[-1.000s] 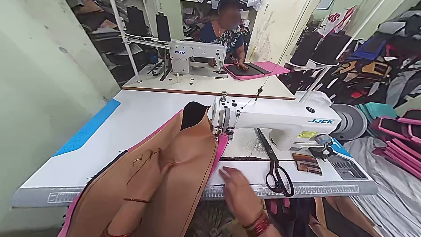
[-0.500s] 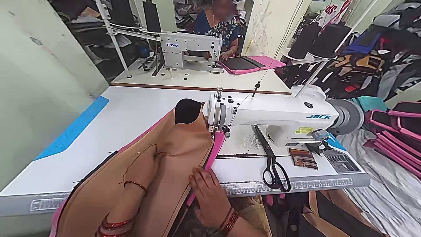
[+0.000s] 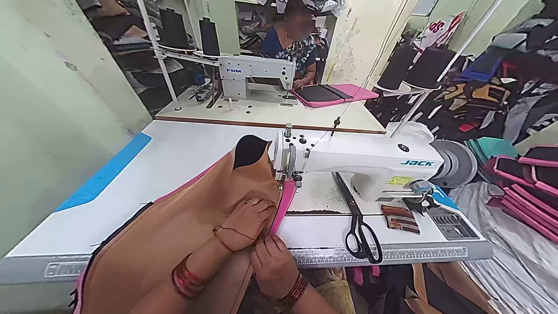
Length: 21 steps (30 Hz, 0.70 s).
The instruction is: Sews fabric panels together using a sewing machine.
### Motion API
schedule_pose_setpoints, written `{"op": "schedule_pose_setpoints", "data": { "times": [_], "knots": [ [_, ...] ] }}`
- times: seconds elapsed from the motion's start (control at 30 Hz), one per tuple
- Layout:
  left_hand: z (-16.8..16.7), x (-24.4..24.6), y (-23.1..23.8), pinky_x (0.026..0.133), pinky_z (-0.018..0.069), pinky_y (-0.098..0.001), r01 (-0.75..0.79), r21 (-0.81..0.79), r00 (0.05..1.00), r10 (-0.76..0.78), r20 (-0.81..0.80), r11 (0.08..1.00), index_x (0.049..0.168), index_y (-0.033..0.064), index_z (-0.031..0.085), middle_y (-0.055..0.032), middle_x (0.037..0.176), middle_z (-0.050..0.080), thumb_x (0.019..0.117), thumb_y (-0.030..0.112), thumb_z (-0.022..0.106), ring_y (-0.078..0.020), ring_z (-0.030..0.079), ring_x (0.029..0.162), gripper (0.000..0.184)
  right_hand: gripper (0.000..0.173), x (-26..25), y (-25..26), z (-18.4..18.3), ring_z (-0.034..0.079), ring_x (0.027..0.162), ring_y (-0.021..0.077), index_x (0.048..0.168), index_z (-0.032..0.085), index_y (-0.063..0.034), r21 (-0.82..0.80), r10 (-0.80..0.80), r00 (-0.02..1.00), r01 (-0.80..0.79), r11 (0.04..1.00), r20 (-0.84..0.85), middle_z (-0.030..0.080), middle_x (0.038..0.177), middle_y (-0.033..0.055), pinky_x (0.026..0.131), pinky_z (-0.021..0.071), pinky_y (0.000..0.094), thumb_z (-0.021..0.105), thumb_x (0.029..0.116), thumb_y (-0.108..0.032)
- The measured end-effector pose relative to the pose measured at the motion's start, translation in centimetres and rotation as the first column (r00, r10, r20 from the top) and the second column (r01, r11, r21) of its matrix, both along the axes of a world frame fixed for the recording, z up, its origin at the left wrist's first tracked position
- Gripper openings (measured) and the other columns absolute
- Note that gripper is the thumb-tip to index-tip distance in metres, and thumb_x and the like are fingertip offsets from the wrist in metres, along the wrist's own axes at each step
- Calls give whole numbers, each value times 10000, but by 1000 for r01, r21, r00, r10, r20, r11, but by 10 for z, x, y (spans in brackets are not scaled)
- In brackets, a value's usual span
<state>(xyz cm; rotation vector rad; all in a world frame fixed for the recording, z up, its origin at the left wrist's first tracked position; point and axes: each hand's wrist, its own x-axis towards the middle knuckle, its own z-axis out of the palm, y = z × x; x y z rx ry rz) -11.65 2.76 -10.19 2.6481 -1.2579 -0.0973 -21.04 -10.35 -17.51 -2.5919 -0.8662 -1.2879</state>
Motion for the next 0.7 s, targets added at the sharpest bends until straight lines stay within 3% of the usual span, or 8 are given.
{"op": "schedule_pose_setpoints", "data": {
  "times": [0.07, 0.2, 0.37, 0.7],
  "knots": [
    [14, -3, -8, 1125, 402, -561, -49, 131, 991, 65, -117, 990, 1428, 51, 587, -119, 1519, 540, 1063, 132, 448, -358, 479, 1421, 399, 254, -1, -8, 3, 728, 856, 196, 815, 742, -110, 4, 17, 1000, -17, 1000, -4, 756, 878, 28, 813, 585, 349, 511, 921, -95],
    [23, -15, -26, 1191, 336, -520, -110, 272, 972, 161, -171, 956, 1503, 45, 496, -119, 1619, 410, 1074, 126, 411, -351, 384, 1488, 444, 250, -4, -21, 5, 717, 857, 188, 797, 720, -138, 9, 43, 999, -43, 999, -22, 741, 849, 9, 849, 574, 349, 511, 928, -95],
    [30, -15, -38, 1177, 339, -542, -145, 341, 958, 218, -187, 929, 1537, 77, 467, -42, 1661, 359, 1070, 104, 389, -328, 366, 1500, 474, 234, -1, -31, 7, 718, 851, 179, 796, 718, -148, 26, 53, 997, -52, 998, -51, 740, 842, -1, 890, 567, 371, 532, 926, -91],
    [39, -1, -62, 1137, 367, -589, -173, 430, 943, 275, -186, 886, 1502, 46, 490, -88, 1653, 346, 1050, 113, 453, -375, 329, 1501, 459, 154, 18, -51, 9, 734, 819, 180, 796, 715, -129, 94, 74, 986, -60, 994, -150, 725, 795, 2, 936, 569, 423, 586, 857, -72]
  ]
}}
